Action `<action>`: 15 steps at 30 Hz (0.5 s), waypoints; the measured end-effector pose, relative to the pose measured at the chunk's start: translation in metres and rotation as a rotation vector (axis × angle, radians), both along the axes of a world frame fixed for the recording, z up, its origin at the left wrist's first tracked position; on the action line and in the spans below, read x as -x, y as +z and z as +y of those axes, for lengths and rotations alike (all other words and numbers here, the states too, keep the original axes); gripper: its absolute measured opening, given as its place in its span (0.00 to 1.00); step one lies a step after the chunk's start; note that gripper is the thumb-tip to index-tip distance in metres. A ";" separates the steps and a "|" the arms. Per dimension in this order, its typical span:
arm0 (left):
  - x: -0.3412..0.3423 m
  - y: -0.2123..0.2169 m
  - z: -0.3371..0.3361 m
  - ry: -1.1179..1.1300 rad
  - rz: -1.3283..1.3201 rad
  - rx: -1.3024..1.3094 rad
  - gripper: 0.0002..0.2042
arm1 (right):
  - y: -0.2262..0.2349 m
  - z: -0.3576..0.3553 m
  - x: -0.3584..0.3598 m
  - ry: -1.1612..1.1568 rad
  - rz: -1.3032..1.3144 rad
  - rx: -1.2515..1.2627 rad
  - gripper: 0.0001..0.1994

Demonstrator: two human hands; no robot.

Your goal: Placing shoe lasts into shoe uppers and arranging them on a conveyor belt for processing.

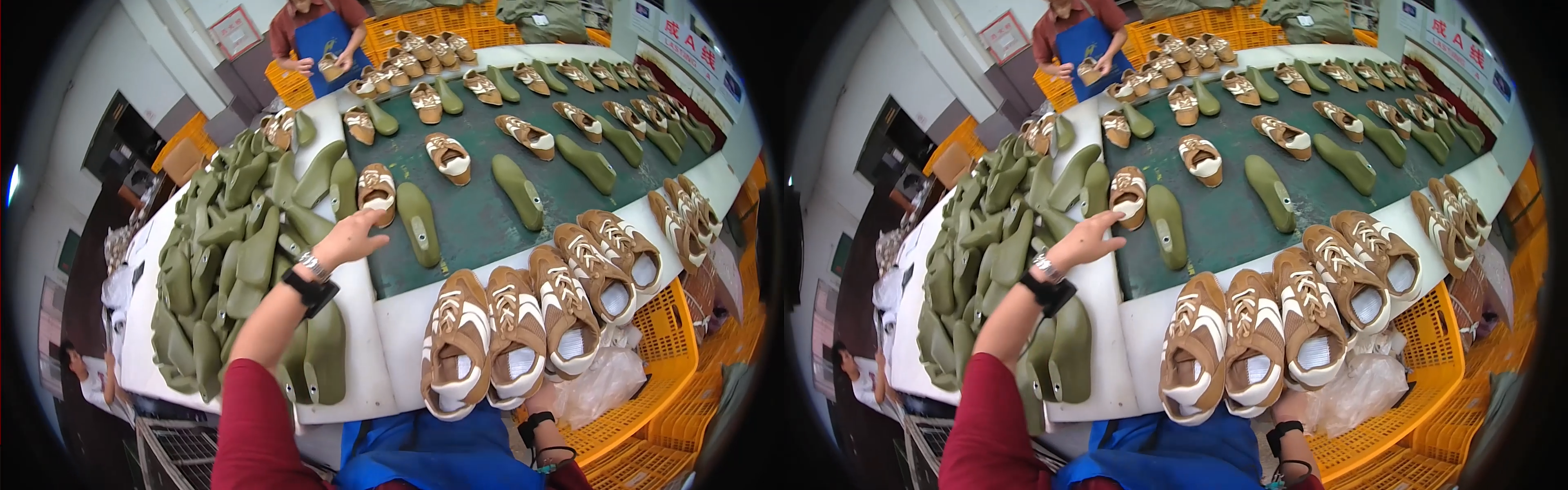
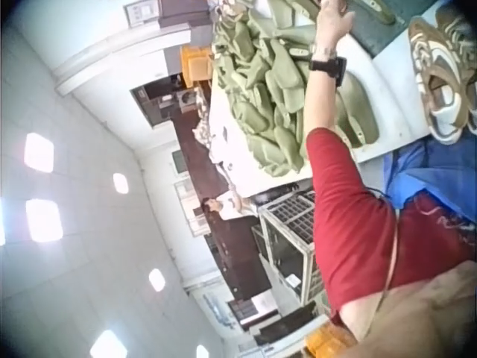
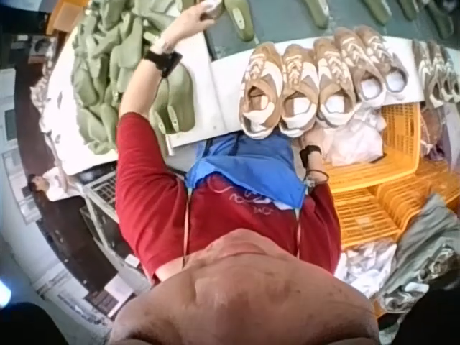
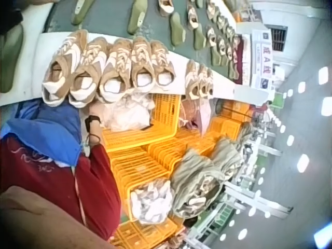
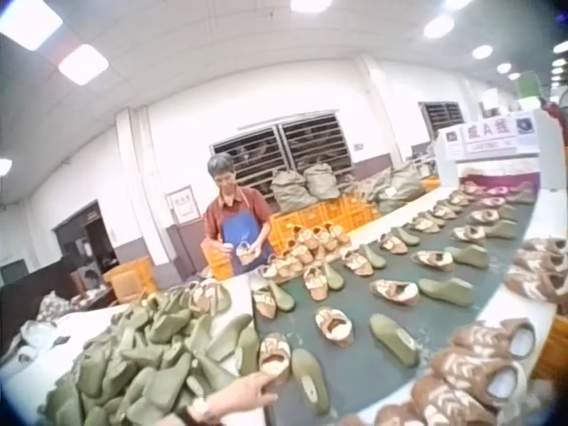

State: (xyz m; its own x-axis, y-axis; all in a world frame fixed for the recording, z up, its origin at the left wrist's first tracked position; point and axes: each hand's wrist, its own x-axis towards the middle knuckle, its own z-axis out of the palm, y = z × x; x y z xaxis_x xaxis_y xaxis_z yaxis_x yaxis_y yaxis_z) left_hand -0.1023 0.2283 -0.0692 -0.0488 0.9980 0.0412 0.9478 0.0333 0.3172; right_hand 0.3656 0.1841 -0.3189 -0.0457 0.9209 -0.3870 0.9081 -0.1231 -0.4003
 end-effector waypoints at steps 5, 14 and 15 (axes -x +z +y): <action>-0.058 0.068 -0.138 -0.212 -0.138 0.156 0.27 | -0.018 0.003 -0.003 -0.005 0.020 -0.010 0.14; -0.076 -0.077 -0.309 0.581 0.164 -0.257 0.30 | -0.059 0.004 -0.026 0.112 -0.003 -0.128 0.18; -0.076 -0.089 -0.312 0.614 0.159 -0.267 0.30 | -0.061 0.004 -0.026 0.090 0.024 -0.121 0.18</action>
